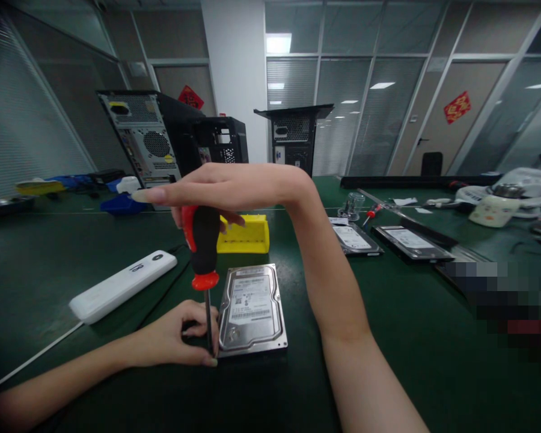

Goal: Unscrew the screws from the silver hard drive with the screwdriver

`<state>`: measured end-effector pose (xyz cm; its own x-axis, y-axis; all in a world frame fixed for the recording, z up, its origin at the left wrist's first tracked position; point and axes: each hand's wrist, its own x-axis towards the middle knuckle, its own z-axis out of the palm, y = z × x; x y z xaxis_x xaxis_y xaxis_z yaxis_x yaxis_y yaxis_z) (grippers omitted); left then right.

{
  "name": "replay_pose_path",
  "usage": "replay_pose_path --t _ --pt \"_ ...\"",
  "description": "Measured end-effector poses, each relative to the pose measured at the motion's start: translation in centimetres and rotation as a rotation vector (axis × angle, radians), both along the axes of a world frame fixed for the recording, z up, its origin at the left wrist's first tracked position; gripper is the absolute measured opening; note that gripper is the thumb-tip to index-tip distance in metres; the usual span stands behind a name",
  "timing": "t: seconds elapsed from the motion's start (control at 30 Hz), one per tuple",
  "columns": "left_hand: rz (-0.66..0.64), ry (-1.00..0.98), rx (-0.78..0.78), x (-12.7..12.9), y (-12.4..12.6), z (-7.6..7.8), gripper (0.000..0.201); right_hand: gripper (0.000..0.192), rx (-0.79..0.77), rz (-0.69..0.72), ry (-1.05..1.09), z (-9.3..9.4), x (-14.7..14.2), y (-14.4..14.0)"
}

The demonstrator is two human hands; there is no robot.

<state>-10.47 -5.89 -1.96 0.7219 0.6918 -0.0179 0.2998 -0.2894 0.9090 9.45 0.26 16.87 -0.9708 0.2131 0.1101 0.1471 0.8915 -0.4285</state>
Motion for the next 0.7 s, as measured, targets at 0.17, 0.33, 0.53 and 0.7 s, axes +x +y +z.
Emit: replay_pose_path --t 0.17,0.33,0.53,0.7 --pt "0.001 0.007 0.001 0.1 0.0 0.2 0.009 0.029 -0.099 0.04 0.006 0.1 -0.1 0.1" --pt "0.0 0.019 0.007 0.1 0.0 0.2 0.009 0.028 -0.105 0.082 0.024 0.0 -0.1 0.3" --pt "-0.007 0.015 0.029 -0.1 0.1 -0.2 0.01 0.028 -0.119 0.162 0.02 -0.3 -0.1 1.1" --pt "-0.001 0.029 0.061 0.0 0.0 -0.3 0.011 0.027 -0.105 0.147 0.031 -0.5 -0.1 1.7"
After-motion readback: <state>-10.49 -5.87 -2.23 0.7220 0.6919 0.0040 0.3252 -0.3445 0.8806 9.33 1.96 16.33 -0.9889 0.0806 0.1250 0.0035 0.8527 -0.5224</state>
